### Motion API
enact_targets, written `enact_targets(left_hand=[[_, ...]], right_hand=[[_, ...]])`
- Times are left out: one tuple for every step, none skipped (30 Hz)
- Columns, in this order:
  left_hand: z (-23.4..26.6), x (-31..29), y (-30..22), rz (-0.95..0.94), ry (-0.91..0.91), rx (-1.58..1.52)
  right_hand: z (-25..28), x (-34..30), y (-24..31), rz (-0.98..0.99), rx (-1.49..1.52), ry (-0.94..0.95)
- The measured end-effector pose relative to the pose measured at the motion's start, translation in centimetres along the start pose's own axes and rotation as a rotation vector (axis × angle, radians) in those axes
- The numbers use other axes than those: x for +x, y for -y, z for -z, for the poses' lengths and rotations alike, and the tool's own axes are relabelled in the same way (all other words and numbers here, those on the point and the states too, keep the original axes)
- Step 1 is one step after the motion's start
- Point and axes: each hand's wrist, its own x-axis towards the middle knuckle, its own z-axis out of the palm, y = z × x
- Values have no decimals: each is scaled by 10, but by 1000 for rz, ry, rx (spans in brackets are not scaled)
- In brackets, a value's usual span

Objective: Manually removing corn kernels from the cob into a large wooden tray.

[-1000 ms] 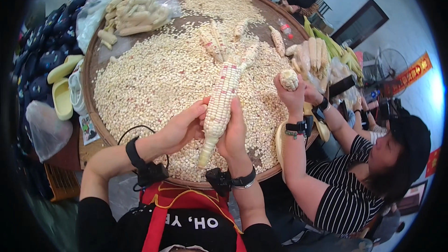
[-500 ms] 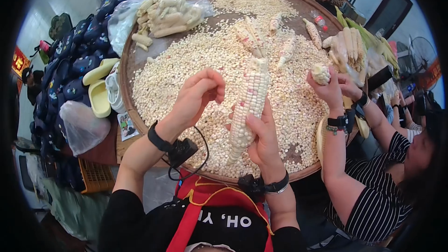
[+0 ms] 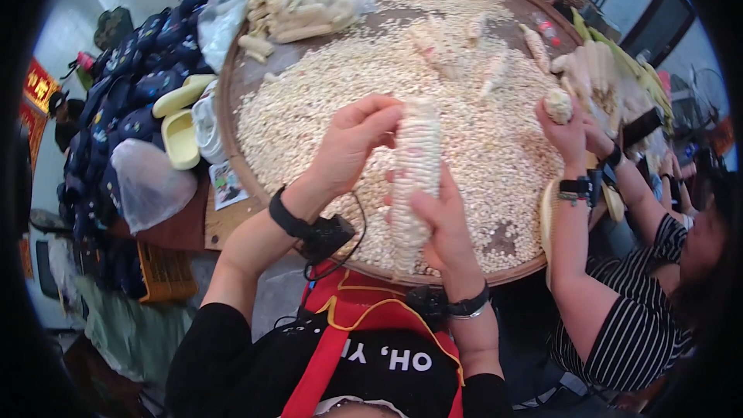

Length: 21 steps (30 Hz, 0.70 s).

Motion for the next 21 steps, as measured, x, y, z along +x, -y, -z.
enact_targets(left_hand=[[-5,-1,4,-41,17,66],[-14,-1,12,-38,25,25],[-22,-8,21,-31,25,-7],[-39,-16,23,97,13,-58],[-45,-25,30,191,102,-194],[-58,-36,17,298,44,-367],[-67,-46,14,307,39,-362],[-74,-49,12,356,8,-483],[-81,-49,10,387,-29,-605],[-96,-45,14,314,-51,-654],[-108,-50,20,246,-91,-707],[-109,-58,22,279,67,-555],[-116,-58,29,222,153,-522],[-120,-60,40,142,151,-513],[-121,-60,51,61,148,-501],[-116,-57,55,57,141,-508],[-112,-55,51,74,189,-506],[-107,-53,48,87,234,-501],[-100,-51,45,83,229,-500],[-91,-50,41,182,262,-400],[-80,-48,40,286,323,-317]], right_hand=[[7,-5,1,-7,141,6],[16,-8,1,-6,293,9],[17,-13,2,-6,313,-5],[18,-12,4,20,333,-30],[21,-11,4,36,331,-12],[21,-8,3,57,303,28],[19,-8,6,69,263,67],[15,-10,8,71,264,72],[8,-12,10,154,349,64],[3,-14,13,231,431,57],[6,-24,16,252,456,-7],[9,-28,24,244,446,5],[13,-31,33,279,421,30],[17,-31,37,306,406,59],[19,-31,40,332,393,89],[24,-30,42,370,374,102],[24,-30,42,367,369,101],[27,-27,41,310,383,98],[30,-24,41,253,398,94],[25,-22,39,223,361,60],[20,-23,33,201,330,78]])
